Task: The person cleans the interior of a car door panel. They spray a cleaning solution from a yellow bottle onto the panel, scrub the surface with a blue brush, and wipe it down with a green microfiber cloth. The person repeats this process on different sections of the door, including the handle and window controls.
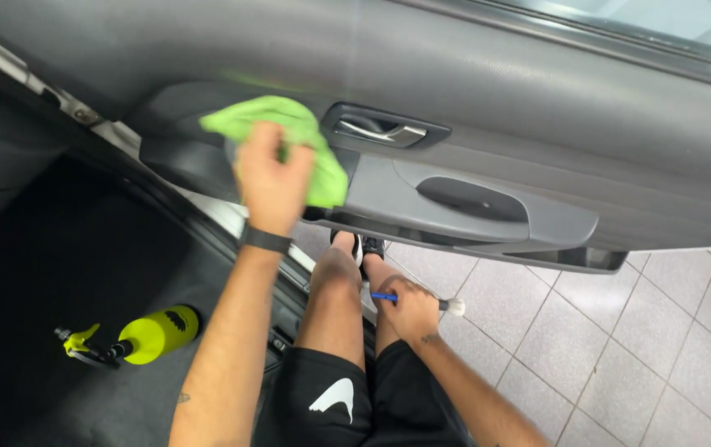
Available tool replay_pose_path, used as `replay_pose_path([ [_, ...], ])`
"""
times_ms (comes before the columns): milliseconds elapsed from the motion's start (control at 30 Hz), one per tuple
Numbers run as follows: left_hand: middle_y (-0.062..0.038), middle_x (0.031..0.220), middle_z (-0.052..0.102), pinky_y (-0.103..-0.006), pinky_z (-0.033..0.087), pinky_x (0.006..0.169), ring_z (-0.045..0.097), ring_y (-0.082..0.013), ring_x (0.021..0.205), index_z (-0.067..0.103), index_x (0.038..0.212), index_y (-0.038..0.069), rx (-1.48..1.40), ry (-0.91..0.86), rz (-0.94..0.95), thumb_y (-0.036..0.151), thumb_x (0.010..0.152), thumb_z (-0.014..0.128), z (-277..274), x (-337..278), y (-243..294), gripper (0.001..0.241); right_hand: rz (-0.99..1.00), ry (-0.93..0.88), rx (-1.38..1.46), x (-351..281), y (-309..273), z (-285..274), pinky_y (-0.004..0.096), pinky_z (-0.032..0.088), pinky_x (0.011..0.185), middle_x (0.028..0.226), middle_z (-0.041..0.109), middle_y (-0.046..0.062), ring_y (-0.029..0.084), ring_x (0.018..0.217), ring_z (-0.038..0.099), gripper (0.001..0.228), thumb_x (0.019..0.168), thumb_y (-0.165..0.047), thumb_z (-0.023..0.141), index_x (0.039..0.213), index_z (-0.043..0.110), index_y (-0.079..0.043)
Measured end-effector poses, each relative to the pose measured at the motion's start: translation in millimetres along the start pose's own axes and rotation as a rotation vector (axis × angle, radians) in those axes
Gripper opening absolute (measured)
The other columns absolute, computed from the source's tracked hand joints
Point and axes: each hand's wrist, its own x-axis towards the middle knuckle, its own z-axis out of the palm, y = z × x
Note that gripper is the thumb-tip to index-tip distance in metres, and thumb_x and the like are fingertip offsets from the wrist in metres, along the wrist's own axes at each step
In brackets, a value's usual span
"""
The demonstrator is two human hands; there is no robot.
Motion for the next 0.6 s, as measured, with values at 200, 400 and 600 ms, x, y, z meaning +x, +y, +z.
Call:
replay_pose_path([
  [200,-0.021,0.071,0.063,-0.0456,0.051,0.069,0.067,-0.0427,0.071,0.065,0.082,0.007,0.194,0.276,0.027,0.012,0.084,0.079,17.7,0.0,-28.3,0.015,0.024,0.005,-0.027,3.5,1.7,7.1,0.045,0.064,0.085,0.097,0.076,-0.007,0.024,0.098,0.077,0.021,0.085,-0.055,0.064,0.096,0.067,-0.037],
  [400,-0.010,0.083,0.073,-0.0443,0.055,0.082,0.073,-0.0354,0.088,0.070,0.096,0.015,0.217,0.211,0.020,0.020,0.089,0.078,-17.2,14.2,-27.2,0.011,-0.010,0.044,-0.029,9.4,8.5,18.3,0.043,0.064,0.082,0.093,0.075,-0.009,0.021,0.094,0.077,0.020,0.083,-0.054,0.065,0.094,0.067,-0.037],
  [600,-0.012,0.069,0.059,-0.0491,0.052,0.074,0.066,-0.0399,0.075,0.062,0.080,0.011,0.252,0.005,0.238,0.023,0.085,0.080,5.5,3.4,-19.6,0.022,-0.058,0.031,-0.053,5.5,-7.4,8.1,0.045,0.064,0.084,0.094,0.077,-0.004,0.026,0.094,0.078,0.020,0.084,-0.049,0.065,0.095,0.069,-0.033],
])
